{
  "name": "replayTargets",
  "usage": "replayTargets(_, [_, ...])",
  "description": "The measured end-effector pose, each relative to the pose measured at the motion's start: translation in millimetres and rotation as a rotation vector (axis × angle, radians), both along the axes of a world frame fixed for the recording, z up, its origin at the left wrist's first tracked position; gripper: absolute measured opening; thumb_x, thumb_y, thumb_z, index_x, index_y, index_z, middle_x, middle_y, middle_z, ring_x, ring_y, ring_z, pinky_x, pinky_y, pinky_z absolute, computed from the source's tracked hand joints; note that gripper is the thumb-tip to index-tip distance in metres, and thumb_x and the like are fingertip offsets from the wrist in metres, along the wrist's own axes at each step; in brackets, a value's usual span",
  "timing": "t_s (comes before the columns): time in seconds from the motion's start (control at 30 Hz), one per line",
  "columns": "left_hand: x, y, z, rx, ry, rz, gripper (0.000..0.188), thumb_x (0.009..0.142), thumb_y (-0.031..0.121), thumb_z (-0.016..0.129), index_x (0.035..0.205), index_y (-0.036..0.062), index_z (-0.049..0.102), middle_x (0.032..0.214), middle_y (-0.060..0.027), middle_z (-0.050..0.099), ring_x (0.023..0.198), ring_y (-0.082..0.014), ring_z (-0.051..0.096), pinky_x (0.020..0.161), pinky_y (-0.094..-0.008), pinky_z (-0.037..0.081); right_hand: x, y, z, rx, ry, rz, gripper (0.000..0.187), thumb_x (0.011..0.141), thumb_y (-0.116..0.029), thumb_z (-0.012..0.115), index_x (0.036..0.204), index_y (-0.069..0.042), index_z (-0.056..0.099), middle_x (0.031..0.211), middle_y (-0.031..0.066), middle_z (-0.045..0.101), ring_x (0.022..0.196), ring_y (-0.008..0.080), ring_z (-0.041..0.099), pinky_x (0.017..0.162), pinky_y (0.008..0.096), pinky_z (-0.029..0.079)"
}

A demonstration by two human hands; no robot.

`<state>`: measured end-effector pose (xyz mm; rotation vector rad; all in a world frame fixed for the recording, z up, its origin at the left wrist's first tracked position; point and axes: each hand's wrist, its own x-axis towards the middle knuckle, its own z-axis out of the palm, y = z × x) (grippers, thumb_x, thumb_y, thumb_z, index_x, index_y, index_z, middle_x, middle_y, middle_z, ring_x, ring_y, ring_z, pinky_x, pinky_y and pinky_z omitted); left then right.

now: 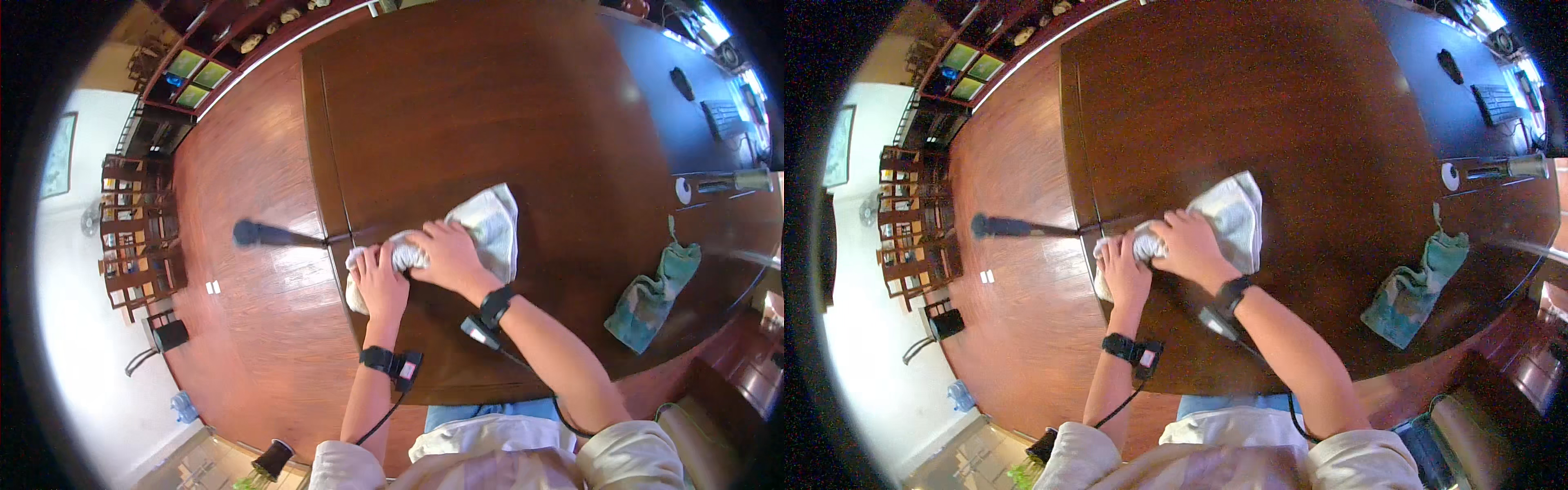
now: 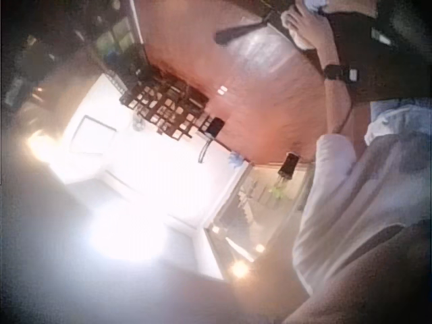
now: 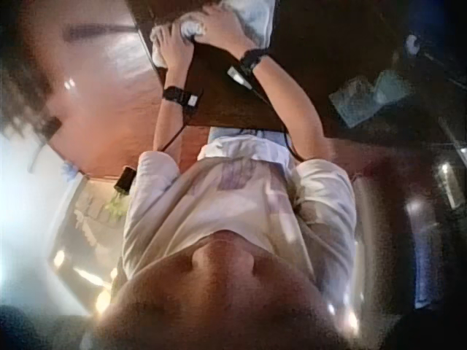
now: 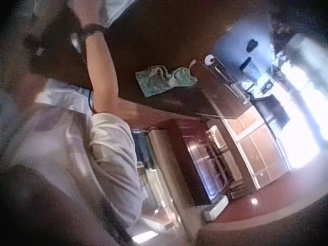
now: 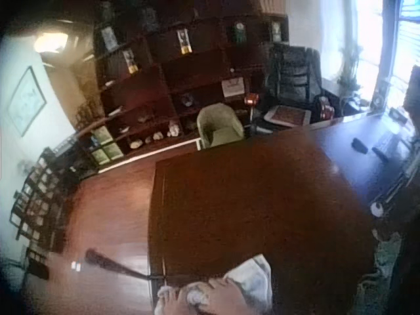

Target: The person wipes a wooden table surface using two cloths, one white and one teal. They move the cloths across the table in circular and linear motions, covering different areas while occasionally adjusting their grip and cloth position.

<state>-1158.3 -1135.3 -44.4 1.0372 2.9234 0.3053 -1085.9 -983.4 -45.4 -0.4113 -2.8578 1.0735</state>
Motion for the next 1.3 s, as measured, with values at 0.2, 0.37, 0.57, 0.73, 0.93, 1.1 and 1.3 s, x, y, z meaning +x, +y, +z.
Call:
replayTargets(0.2, [75, -60, -11, -0.015, -0.073, 0.026, 0.053, 0.07, 0.003, 0.063, 0.122, 0.0119, 0.059, 0.116, -0.0111, 0.055, 0.116, -0.0338, 0.05, 0.099, -0.0499, 0.037, 73, -52, -12, -0.014, 0.015, 0.045, 0.051, 0.07, -0.034, 0.077, 0.117, -0.015, 0.065, 0.104, 0.0093, 0.062, 0.103, 0.0279, 0.059, 0.093, 0.0424, 0.044])
replayTargets(0.37, [142, -117, -19, -0.065, -0.112, 0.102, 0.055, 0.069, 0.0, 0.063, 0.122, 0.0136, 0.059, 0.117, -0.0109, 0.054, 0.116, -0.0345, 0.049, 0.1, -0.0513, 0.038, 136, -101, -30, -0.09, 0.007, 0.13, 0.054, 0.072, -0.035, 0.076, 0.12, -0.014, 0.064, 0.106, 0.0102, 0.06, 0.107, 0.0285, 0.057, 0.093, 0.0435, 0.043])
replayTargets(0.57, [194, -165, -27, -0.044, -0.208, 0.137, 0.056, 0.07, 0.005, 0.067, 0.124, 0.0149, 0.057, 0.118, -0.0119, 0.052, 0.117, -0.0359, 0.048, 0.101, -0.0549, 0.036, 172, -132, -43, -0.071, 0.026, 0.277, 0.055, 0.072, -0.036, 0.077, 0.12, -0.013, 0.063, 0.109, 0.009, 0.06, 0.108, 0.0272, 0.057, 0.092, 0.0422, 0.043])
replayTargets(0.73, [188, -159, -35, -0.1, -0.187, 0.123, 0.054, 0.072, 0.006, 0.067, 0.124, 0.0144, 0.057, 0.118, -0.013, 0.053, 0.117, -0.0364, 0.047, 0.101, -0.054, 0.035, 164, -127, -52, 0.029, 0.016, 0.388, 0.057, 0.076, -0.036, 0.077, 0.124, -0.012, 0.061, 0.113, 0.0093, 0.061, 0.109, 0.0276, 0.058, 0.092, 0.0416, 0.045])
replayTargets(0.93, [129, -144, -28, -0.129, -0.111, 0.091, 0.051, 0.071, 0.005, 0.067, 0.121, 0.0134, 0.059, 0.113, -0.0116, 0.056, 0.11, -0.0337, 0.052, 0.097, -0.0525, 0.037, 117, -120, -53, 0.084, 0.211, 0.347, 0.058, 0.075, -0.036, 0.077, 0.123, -0.007, 0.061, 0.108, 0.0067, 0.063, 0.102, 0.0254, 0.06, 0.086, 0.0394, 0.048])
replayTargets(1.1, [69, -134, -29, -0.111, -0.025, -0.032, 0.05, 0.07, 0.004, 0.065, 0.119, 0.0133, 0.06, 0.111, -0.0117, 0.056, 0.107, -0.033, 0.053, 0.092, -0.052, 0.039, 78, -121, -52, 0.036, 0.185, 0.25, 0.058, 0.075, -0.035, 0.076, 0.122, -0.005, 0.06, 0.113, 0.0087, 0.063, 0.102, 0.028, 0.061, 0.086, 0.0405, 0.05])
replayTargets(1.3, [23, -113, -22, -0.114, -0.107, -0.186, 0.054, 0.067, 0.003, 0.066, 0.12, 0.0143, 0.06, 0.112, -0.01, 0.056, 0.107, -0.0331, 0.053, 0.093, -0.0511, 0.039, 56, -113, -47, 0.026, 0.177, 0.105, 0.054, 0.075, -0.034, 0.076, 0.118, -0.006, 0.062, 0.106, 0.009, 0.062, 0.098, 0.0273, 0.062, 0.084, 0.0396, 0.051])
